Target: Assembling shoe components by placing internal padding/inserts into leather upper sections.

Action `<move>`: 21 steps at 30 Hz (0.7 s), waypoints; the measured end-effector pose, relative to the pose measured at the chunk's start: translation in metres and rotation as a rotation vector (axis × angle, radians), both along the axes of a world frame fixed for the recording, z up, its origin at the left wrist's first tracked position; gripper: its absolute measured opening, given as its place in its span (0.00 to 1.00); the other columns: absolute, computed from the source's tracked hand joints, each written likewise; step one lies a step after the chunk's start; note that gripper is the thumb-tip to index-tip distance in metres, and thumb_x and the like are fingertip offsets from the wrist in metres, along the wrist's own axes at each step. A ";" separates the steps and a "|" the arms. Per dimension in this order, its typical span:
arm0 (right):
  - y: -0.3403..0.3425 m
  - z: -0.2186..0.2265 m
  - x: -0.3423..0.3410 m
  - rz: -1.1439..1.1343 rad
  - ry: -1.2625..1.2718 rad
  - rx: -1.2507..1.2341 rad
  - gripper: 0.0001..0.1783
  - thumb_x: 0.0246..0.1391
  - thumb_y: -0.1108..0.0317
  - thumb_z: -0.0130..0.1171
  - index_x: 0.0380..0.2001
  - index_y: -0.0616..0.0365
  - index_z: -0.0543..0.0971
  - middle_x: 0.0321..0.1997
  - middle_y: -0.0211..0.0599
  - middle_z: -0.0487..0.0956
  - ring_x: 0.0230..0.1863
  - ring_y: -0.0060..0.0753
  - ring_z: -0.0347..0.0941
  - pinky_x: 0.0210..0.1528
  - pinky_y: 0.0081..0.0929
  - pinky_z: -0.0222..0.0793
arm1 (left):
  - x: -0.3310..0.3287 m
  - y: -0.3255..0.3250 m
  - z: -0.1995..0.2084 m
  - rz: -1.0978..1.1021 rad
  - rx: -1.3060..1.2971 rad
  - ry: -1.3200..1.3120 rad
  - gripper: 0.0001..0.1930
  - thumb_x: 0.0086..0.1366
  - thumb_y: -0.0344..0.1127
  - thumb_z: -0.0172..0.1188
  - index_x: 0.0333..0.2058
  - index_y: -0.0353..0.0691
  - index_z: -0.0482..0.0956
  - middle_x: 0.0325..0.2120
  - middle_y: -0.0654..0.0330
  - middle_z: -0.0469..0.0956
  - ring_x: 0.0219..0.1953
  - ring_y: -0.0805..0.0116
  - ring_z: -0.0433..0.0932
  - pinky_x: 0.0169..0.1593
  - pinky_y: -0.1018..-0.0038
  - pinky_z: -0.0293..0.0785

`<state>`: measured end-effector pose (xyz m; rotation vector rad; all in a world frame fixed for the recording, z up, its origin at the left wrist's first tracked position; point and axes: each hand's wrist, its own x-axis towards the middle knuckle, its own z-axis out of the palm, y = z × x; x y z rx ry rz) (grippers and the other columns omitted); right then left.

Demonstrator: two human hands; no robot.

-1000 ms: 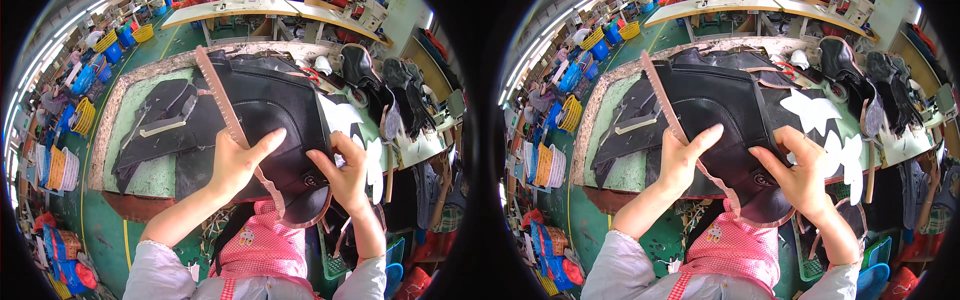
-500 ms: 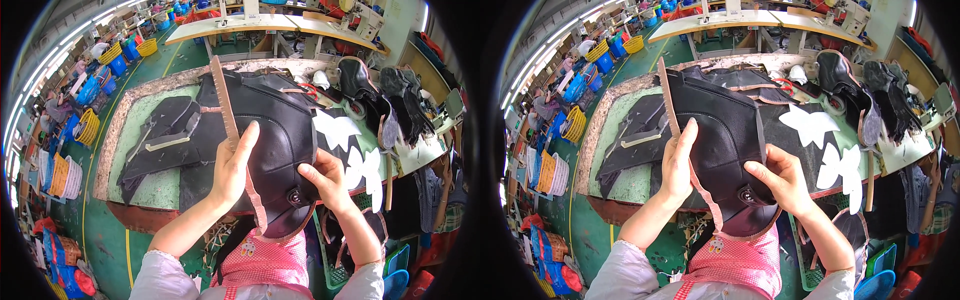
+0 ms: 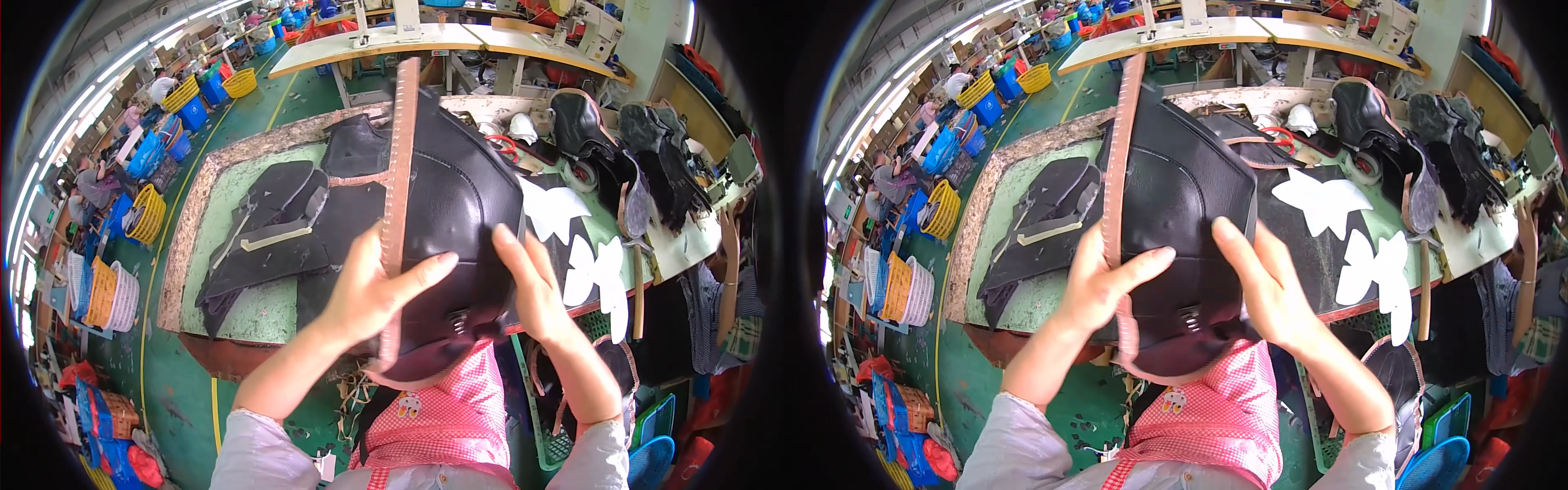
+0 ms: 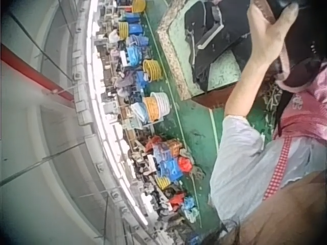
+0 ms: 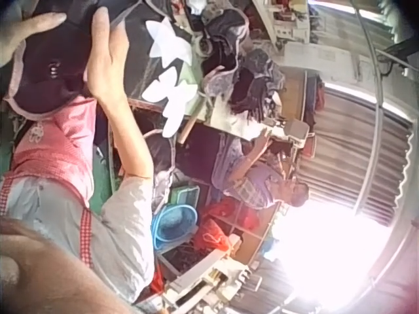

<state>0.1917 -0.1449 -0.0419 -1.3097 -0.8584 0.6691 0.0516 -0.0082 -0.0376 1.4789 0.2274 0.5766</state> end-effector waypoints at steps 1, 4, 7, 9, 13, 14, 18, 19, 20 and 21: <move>-0.002 -0.005 0.004 -0.136 -0.139 0.021 0.24 0.69 0.55 0.48 0.58 0.63 0.69 0.54 0.38 0.75 0.50 0.23 0.70 0.52 0.24 0.67 | -0.002 0.009 0.005 -0.068 -0.016 0.035 0.18 0.62 0.29 0.66 0.49 0.32 0.73 0.42 0.62 0.78 0.44 0.77 0.76 0.51 0.76 0.73; -0.006 0.007 0.032 -0.246 -0.431 0.194 0.24 0.58 0.67 0.62 0.56 0.60 0.69 0.52 0.37 0.74 0.42 0.23 0.72 0.46 0.23 0.70 | -0.018 0.025 0.015 -0.178 0.138 0.159 0.20 0.60 0.30 0.68 0.50 0.33 0.74 0.42 0.64 0.78 0.43 0.79 0.75 0.52 0.76 0.71; 0.002 0.024 0.033 -0.221 -0.741 0.184 0.41 0.45 0.75 0.70 0.63 0.59 0.65 0.63 0.40 0.71 0.52 0.33 0.73 0.52 0.30 0.70 | -0.019 0.016 0.018 -0.199 0.239 0.213 0.25 0.57 0.33 0.71 0.50 0.30 0.74 0.42 0.64 0.79 0.43 0.77 0.75 0.52 0.76 0.71; 0.009 0.030 0.037 -0.133 -0.997 0.132 0.49 0.36 0.76 0.72 0.66 0.56 0.65 0.62 0.40 0.71 0.59 0.39 0.70 0.62 0.34 0.65 | -0.018 0.015 0.017 -0.226 0.287 0.325 0.24 0.56 0.35 0.72 0.48 0.29 0.76 0.39 0.62 0.80 0.42 0.76 0.75 0.51 0.75 0.71; 0.006 0.040 0.049 0.010 -0.988 0.030 0.45 0.32 0.74 0.74 0.61 0.53 0.71 0.62 0.40 0.70 0.60 0.43 0.67 0.63 0.38 0.64 | -0.019 0.012 0.010 -0.204 0.335 0.313 0.22 0.56 0.37 0.71 0.46 0.30 0.77 0.36 0.61 0.81 0.39 0.77 0.75 0.48 0.75 0.72; 0.004 0.043 0.050 0.012 -1.111 -0.029 0.43 0.32 0.73 0.74 0.59 0.51 0.73 0.63 0.40 0.69 0.62 0.45 0.65 0.64 0.40 0.63 | -0.019 0.013 0.009 -0.218 0.338 0.327 0.22 0.57 0.37 0.70 0.46 0.30 0.77 0.36 0.62 0.81 0.38 0.78 0.74 0.47 0.75 0.72; 0.011 0.044 0.045 0.077 -1.205 0.083 0.34 0.32 0.66 0.76 0.50 0.48 0.79 0.66 0.38 0.66 0.67 0.50 0.58 0.68 0.46 0.56 | -0.018 0.012 0.007 -0.257 0.367 0.436 0.23 0.57 0.39 0.70 0.46 0.29 0.77 0.28 0.61 0.78 0.32 0.78 0.72 0.41 0.76 0.72; 0.015 0.040 0.048 0.128 -1.241 0.121 0.26 0.32 0.67 0.74 0.41 0.50 0.80 0.60 0.36 0.71 0.64 0.48 0.62 0.66 0.46 0.56 | -0.017 0.014 0.005 -0.263 0.361 0.439 0.23 0.57 0.39 0.70 0.46 0.29 0.77 0.28 0.61 0.78 0.32 0.78 0.72 0.41 0.76 0.72; 0.013 0.040 0.049 0.125 -1.238 0.121 0.26 0.32 0.67 0.74 0.41 0.50 0.80 0.60 0.36 0.71 0.64 0.48 0.62 0.66 0.46 0.56 | -0.014 0.015 0.002 -0.249 0.431 0.484 0.23 0.57 0.39 0.70 0.46 0.29 0.77 0.25 0.60 0.75 0.30 0.77 0.70 0.39 0.76 0.71; 0.011 0.041 0.050 0.145 -1.286 0.125 0.23 0.32 0.67 0.74 0.37 0.50 0.80 0.57 0.34 0.73 0.61 0.46 0.64 0.64 0.45 0.56 | -0.012 0.015 0.001 -0.234 0.501 0.528 0.23 0.57 0.39 0.70 0.46 0.30 0.77 0.22 0.58 0.73 0.28 0.76 0.69 0.36 0.76 0.71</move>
